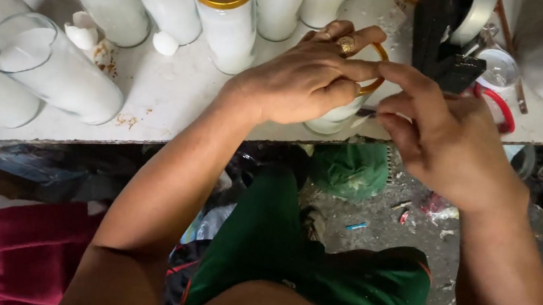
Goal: Fitting decorative gold rings onto the rims of glass candle jars and using a small tool for jar preparation.
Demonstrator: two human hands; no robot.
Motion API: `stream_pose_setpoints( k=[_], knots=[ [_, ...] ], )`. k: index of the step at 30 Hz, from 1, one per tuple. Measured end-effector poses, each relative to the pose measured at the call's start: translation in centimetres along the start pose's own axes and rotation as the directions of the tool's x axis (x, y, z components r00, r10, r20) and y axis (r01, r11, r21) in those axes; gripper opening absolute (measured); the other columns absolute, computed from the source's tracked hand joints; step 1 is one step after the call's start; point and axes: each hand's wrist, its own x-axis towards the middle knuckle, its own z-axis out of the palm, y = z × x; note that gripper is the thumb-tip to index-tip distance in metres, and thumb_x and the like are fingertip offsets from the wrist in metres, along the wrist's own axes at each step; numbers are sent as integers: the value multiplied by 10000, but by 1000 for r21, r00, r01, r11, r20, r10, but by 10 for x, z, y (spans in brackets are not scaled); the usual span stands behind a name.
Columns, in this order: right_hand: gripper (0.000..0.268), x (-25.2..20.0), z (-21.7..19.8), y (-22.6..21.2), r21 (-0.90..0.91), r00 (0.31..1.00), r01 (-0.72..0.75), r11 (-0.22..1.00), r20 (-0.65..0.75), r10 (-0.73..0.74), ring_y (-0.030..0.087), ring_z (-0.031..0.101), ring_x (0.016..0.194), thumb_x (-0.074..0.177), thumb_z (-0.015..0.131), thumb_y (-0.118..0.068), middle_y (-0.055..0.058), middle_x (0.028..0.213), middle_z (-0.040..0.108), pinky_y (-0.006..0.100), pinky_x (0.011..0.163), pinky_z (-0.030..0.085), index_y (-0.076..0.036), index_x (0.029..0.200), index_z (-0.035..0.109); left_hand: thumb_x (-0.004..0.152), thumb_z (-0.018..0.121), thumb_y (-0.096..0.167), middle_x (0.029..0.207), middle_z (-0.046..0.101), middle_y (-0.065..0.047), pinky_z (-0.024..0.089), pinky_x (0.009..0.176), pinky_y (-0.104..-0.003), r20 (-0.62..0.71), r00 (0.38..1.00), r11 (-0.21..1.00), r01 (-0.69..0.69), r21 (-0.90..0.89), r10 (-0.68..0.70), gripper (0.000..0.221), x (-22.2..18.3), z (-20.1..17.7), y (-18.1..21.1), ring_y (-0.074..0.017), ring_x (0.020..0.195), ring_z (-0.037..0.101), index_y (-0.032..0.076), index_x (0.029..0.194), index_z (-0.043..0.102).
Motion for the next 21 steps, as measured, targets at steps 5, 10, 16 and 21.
stream_pose_setpoints(
  k=[5, 10, 16, 21],
  knots=[
    [576, 7, 11, 4, -170, 999, 6, 985, -34, -12, 349, 763, 880, 993, 718, 4, 63, 1058, 798, 442, 747, 597, -8, 1506, 455, 989, 503, 610, 1589, 307, -267, 306, 1096, -577, 15, 996, 994, 92, 53, -92, 553, -3, -1, 5, -539, 1410, 266, 118, 1186, 659],
    [573, 12, 15, 5, -278, 997, 27, 960, -68, -47, 367, 766, 854, 989, 794, -59, 115, 1026, 791, 470, 691, 612, -17, 1467, 480, 1012, 684, 284, 1612, 294, -207, 332, 1125, -546, -62, 998, 984, 42, 176, -31, 205, -4, 18, -16, -491, 1444, 261, 146, 1160, 653],
    [546, -29, -7, 19, 30, 989, -142, 989, -31, 143, 201, 683, 628, 907, 802, -166, 187, 1005, 716, 406, 748, 600, 94, 1345, 604, 1003, 763, 188, 1549, 356, -161, 380, 1121, -501, -101, 991, 962, -55, 267, 85, 526, -7, 12, -12, -441, 1299, 430, 182, 1475, 530],
    [149, -37, 2, 29, 160, 965, -195, 968, -144, 218, 220, 743, 816, 952, 765, 116, 180, 948, 740, 312, 746, 599, 99, 1067, 671, 1031, 701, 144, 1549, 333, -170, 398, 1111, -525, -57, 994, 969, -80, 232, 96, 472, -8, 1, -6, -455, 1283, 436, 152, 1470, 527]
  ],
)
